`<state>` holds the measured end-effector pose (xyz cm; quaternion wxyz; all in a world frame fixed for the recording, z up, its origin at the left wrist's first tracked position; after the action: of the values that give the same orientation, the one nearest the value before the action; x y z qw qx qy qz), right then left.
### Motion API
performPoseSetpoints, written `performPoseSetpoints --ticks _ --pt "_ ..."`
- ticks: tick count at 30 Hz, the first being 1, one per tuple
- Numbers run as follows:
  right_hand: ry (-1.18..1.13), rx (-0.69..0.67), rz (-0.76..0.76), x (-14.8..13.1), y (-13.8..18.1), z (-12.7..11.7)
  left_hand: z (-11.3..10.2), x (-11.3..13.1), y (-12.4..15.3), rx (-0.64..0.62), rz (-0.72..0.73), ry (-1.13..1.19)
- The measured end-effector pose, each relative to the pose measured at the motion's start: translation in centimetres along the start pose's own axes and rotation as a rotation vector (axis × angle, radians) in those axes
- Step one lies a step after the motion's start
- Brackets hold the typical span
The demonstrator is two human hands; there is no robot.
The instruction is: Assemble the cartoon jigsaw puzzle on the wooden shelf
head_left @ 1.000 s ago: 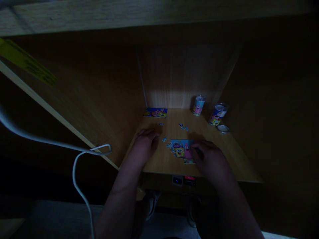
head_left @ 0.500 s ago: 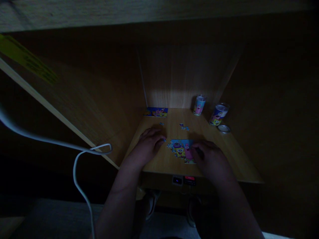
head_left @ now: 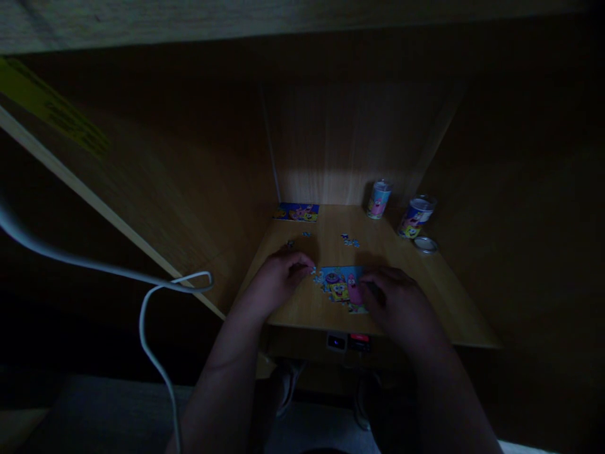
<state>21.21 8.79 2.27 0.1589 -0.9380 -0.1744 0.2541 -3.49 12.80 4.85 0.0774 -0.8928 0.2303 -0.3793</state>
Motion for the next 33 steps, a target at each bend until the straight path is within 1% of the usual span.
performPoseSetpoints --ticks 5,11,16,25,33 --pt "-0.002 -0.019 0.003 -0.08 0.01 0.09 0.31 0.16 -0.05 -0.027 0.005 0.033" --pt "-0.008 -0.008 0.000 -0.13 0.02 0.06 0.53 0.41 -0.08 -0.018 0.015 0.037" --pt "-0.004 -0.023 -0.002 -0.29 -0.05 0.07 0.60 0.78 -0.11 -0.011 0.051 0.001" --pt "-0.010 -0.020 -0.006 -0.35 -0.05 0.06 0.78 0.20 -0.01 -0.043 0.043 0.003" --pt "-0.017 -0.029 -0.001 -0.30 -0.10 0.13 0.96 0.57 0.06 -0.061 0.074 -0.004"
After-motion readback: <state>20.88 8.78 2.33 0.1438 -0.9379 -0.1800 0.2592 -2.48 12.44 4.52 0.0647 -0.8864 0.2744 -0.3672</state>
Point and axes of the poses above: each hand's wrist, its own y-axis away from the middle knuckle, its own z-axis out of the palm, x = y × z, the point moved 8 cm from there along -y, towards the middle knuckle
